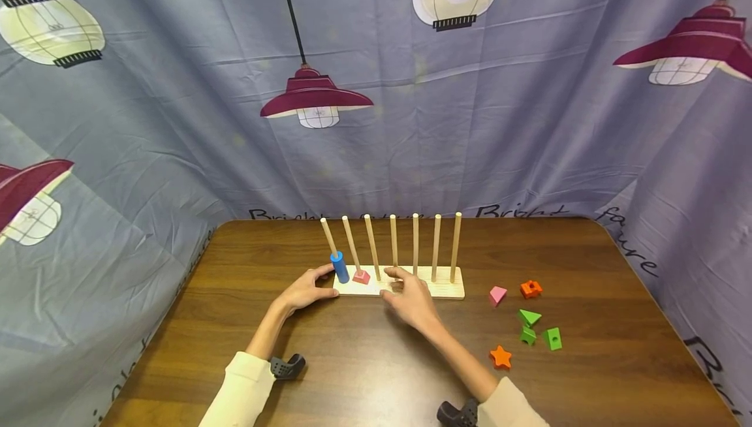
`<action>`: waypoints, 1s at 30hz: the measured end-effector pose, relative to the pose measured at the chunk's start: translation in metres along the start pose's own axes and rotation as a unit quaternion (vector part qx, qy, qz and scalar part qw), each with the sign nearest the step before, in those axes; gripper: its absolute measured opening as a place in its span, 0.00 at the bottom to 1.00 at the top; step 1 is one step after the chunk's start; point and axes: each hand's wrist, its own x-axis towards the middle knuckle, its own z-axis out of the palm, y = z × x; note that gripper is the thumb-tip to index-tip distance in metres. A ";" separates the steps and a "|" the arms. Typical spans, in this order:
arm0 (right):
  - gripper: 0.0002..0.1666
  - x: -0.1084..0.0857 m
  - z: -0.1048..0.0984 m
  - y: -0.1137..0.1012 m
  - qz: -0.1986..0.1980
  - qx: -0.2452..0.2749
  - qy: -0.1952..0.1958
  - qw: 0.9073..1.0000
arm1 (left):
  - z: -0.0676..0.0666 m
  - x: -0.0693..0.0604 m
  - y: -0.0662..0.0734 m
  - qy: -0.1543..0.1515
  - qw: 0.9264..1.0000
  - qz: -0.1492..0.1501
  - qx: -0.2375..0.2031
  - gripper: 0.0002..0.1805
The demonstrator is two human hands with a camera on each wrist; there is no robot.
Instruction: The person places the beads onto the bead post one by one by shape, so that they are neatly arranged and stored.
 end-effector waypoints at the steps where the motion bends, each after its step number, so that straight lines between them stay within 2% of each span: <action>1: 0.25 -0.003 -0.009 0.001 -0.008 -0.003 0.002 1.000 | 0.000 0.000 0.000 0.001 1.000 0.000 0.001 0.39; 4: 0.17 -0.013 -0.038 0.006 -0.030 -0.039 0.027 0.998 | -0.001 -0.001 0.001 0.001 1.000 -0.001 -0.002 0.39; 8: 0.15 -0.026 -0.081 0.018 -0.038 -0.104 0.072 0.991 | -0.001 -0.002 0.002 -0.001 1.000 -0.001 -0.005 0.39; 11: 0.16 -0.036 -0.110 0.033 -0.028 -0.148 0.102 0.983 | -0.001 -0.003 0.002 -0.003 1.000 0.001 -0.005 0.39; 13: 0.18 -0.042 -0.127 0.042 -0.008 -0.175 0.116 0.978 | -0.001 -0.003 0.002 -0.004 1.000 0.000 -0.006 0.39; 16: 0.21 -0.049 -0.146 0.055 0.016 -0.204 0.121 0.971 | -0.001 -0.004 0.002 -0.004 1.000 -0.002 -0.006 0.39; 22: 0.27 -0.051 -0.164 0.069 0.038 -0.244 0.080 0.966 | -0.001 -0.002 0.002 -0.002 1.000 -0.006 -0.002 0.39; 26: 0.27 -0.047 -0.165 0.073 0.045 -0.251 0.048 0.966 | -0.001 -0.002 0.002 -0.002 1.000 -0.007 0.002 0.39; 30: 0.24 -0.042 -0.161 0.077 0.039 -0.260 0.035 0.964 | -0.001 -0.003 0.002 -0.002 1.000 -0.009 0.003 0.39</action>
